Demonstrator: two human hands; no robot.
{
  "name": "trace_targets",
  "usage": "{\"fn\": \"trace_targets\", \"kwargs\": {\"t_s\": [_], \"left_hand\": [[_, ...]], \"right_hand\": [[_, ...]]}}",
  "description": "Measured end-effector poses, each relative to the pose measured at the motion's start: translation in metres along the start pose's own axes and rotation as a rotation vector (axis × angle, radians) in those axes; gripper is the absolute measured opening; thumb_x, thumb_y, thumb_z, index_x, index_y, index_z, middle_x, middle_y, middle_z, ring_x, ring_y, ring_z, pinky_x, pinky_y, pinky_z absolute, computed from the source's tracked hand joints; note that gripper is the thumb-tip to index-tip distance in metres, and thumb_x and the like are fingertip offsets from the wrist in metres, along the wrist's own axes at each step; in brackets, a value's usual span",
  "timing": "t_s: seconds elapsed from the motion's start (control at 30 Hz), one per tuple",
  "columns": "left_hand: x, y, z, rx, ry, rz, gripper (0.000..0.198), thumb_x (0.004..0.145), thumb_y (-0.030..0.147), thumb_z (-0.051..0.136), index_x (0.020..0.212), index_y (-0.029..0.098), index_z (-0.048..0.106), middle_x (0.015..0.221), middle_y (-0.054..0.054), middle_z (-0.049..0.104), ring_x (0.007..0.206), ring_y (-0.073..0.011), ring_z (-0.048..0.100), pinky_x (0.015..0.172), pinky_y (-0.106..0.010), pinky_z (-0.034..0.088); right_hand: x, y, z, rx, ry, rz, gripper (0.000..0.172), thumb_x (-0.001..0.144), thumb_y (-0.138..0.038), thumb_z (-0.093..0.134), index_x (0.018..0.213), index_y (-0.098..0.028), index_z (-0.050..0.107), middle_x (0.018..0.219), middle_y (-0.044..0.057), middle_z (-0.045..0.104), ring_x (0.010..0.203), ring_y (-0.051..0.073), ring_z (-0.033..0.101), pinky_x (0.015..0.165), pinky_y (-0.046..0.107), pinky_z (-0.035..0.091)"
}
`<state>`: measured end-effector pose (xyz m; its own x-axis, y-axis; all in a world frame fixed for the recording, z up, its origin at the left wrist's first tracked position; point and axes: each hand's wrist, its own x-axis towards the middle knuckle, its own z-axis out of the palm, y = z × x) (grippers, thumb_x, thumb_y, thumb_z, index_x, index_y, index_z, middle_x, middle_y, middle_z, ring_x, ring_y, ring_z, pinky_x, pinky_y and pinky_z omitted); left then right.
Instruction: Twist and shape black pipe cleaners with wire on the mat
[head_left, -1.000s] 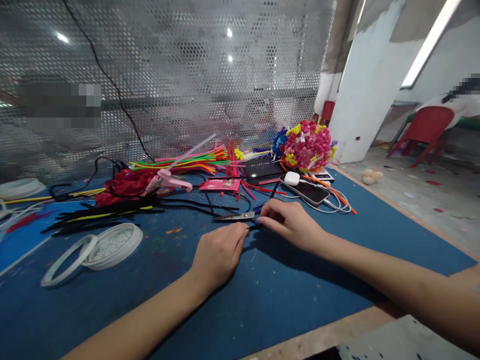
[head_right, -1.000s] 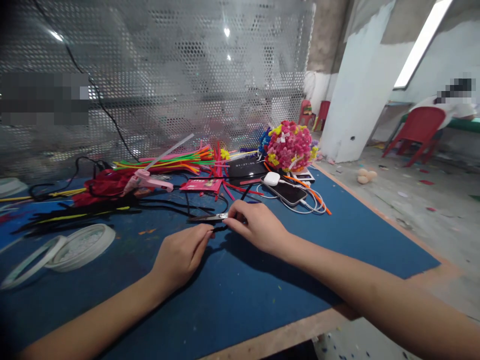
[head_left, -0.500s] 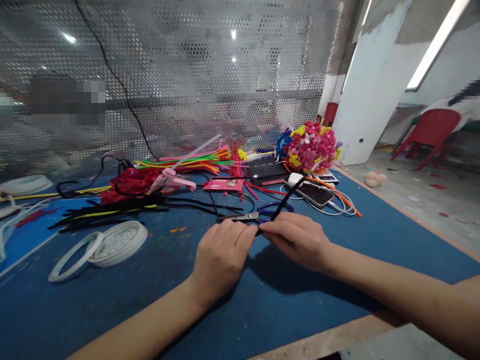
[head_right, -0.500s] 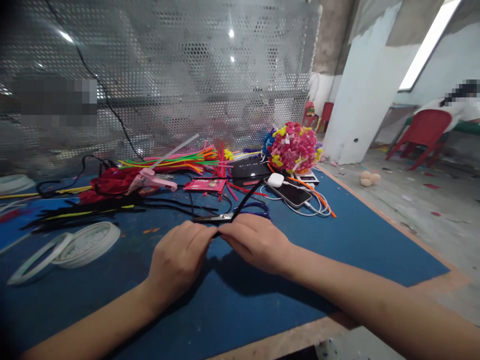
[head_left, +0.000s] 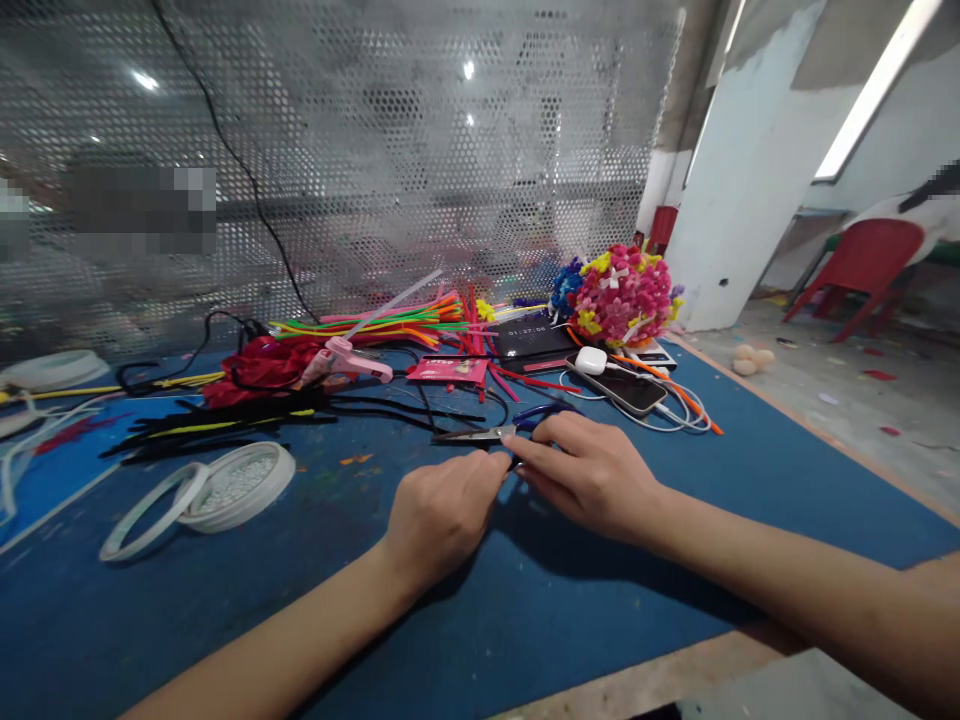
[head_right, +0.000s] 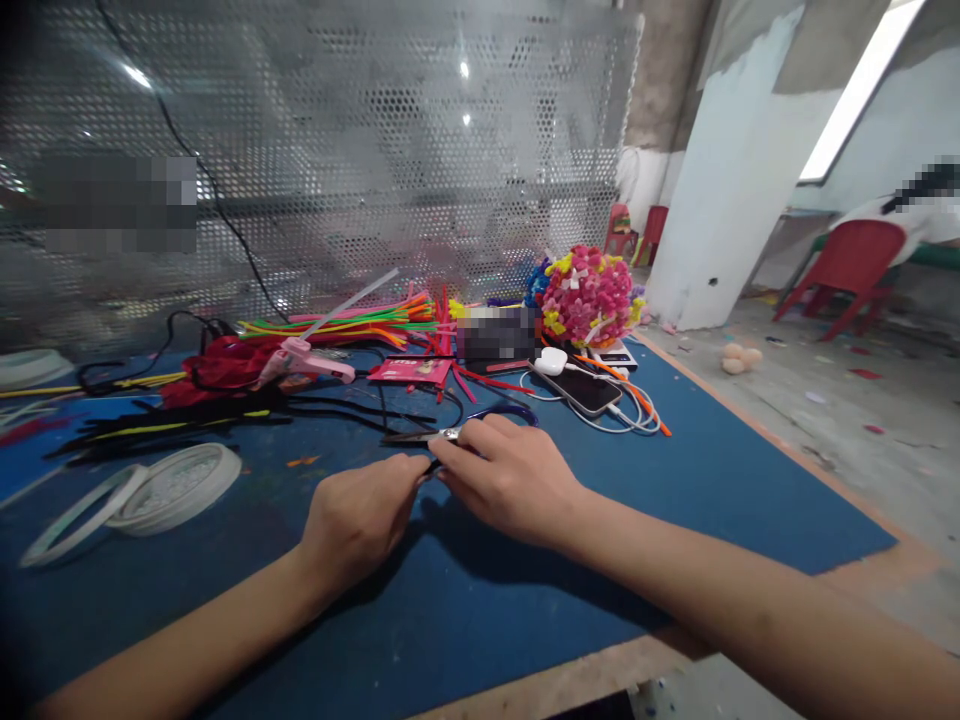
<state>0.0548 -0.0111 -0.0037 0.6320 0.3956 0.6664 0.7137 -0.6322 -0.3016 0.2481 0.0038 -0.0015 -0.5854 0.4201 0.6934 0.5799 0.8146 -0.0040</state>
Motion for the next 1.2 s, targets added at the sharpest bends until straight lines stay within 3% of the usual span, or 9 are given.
{"fn": "trace_targets", "kwargs": {"t_s": [0.17,0.37,0.53,0.67,0.77,0.93,1.07,1.13,1.2], "left_hand": [[0.001,-0.006,-0.003,0.117,-0.027,0.072,0.021,0.091,0.015,0.035,0.088,0.017,0.056,0.054,0.002,0.053,0.048,-0.0133,0.051,0.045,-0.027,0.029],[0.001,-0.006,-0.003,0.155,-0.018,0.121,0.022,0.091,0.015,0.034,0.085,0.018,0.055,0.052,0.003,0.05,0.044,-0.0134,0.046,0.045,-0.028,0.028],[-0.001,-0.003,0.0,0.088,-0.042,0.126,0.023,0.091,0.014,0.033,0.086,0.017,0.055,0.053,0.002,0.05,0.047,-0.0135,0.048,0.045,-0.028,0.028],[-0.004,-0.003,0.002,0.064,-0.048,0.106,0.025,0.093,0.016,0.028,0.09,0.017,0.053,0.054,0.002,0.051,0.047,-0.0142,0.049,0.044,-0.028,0.029],[-0.005,-0.002,0.002,0.052,-0.038,0.127,0.025,0.094,0.018,0.027,0.09,0.016,0.051,0.054,0.002,0.051,0.046,-0.0143,0.049,0.044,-0.028,0.029],[-0.006,0.001,0.006,0.026,-0.02,0.141,0.02,0.093,0.015,0.031,0.091,0.016,0.051,0.054,0.003,0.051,0.046,-0.0144,0.048,0.043,-0.028,0.028],[-0.005,0.002,0.008,-0.025,-0.024,0.098,0.026,0.093,0.016,0.029,0.084,0.017,0.053,0.053,0.003,0.051,0.045,-0.0144,0.049,0.043,-0.027,0.029],[-0.004,0.001,0.008,-0.056,-0.028,0.066,0.028,0.094,0.017,0.029,0.08,0.017,0.053,0.054,0.001,0.054,0.047,-0.0145,0.052,0.044,-0.026,0.03],[-0.004,0.0,0.007,-0.071,-0.023,0.04,0.028,0.093,0.018,0.03,0.079,0.017,0.054,0.056,0.001,0.055,0.049,-0.0145,0.053,0.045,-0.026,0.032]], "right_hand": [[0.0,0.002,0.003,0.207,-0.181,0.042,0.023,0.083,-0.008,0.045,0.098,-0.017,0.06,0.087,0.007,0.056,0.076,0.015,0.053,0.063,0.023,0.043],[-0.003,0.007,0.006,0.212,-0.199,-0.018,0.031,0.074,0.001,0.044,0.094,-0.017,0.059,0.09,0.006,0.056,0.078,0.015,0.053,0.061,0.022,0.041],[-0.004,0.01,0.005,0.032,-0.125,-0.13,0.02,0.088,-0.011,0.041,0.09,-0.018,0.06,0.087,0.005,0.058,0.071,0.013,0.051,0.055,0.022,0.037],[-0.004,0.006,0.005,0.041,-0.064,-0.168,0.02,0.091,-0.024,0.043,0.092,-0.015,0.061,0.085,0.007,0.059,0.072,0.015,0.052,0.056,0.023,0.04],[-0.005,0.003,0.003,0.203,-0.053,-0.11,0.026,0.088,-0.035,0.05,0.087,-0.013,0.063,0.083,0.008,0.058,0.071,0.015,0.052,0.059,0.023,0.043],[-0.001,0.003,0.001,0.566,0.032,0.124,0.028,0.087,-0.032,0.055,0.067,-0.014,0.065,0.064,0.002,0.055,0.058,0.009,0.05,0.053,0.019,0.039],[0.003,0.008,0.002,0.648,0.005,0.279,0.027,0.081,-0.036,0.062,0.066,-0.014,0.064,0.057,0.001,0.056,0.051,0.009,0.049,0.048,0.019,0.037],[0.003,0.012,0.002,0.635,-0.039,0.261,0.024,0.078,-0.038,0.065,0.077,-0.014,0.062,0.063,0.0,0.057,0.053,0.009,0.049,0.048,0.019,0.038],[0.001,0.015,0.002,0.595,-0.066,0.134,0.021,0.08,-0.035,0.064,0.085,-0.015,0.059,0.074,0.002,0.058,0.059,0.009,0.05,0.051,0.018,0.04]]}}
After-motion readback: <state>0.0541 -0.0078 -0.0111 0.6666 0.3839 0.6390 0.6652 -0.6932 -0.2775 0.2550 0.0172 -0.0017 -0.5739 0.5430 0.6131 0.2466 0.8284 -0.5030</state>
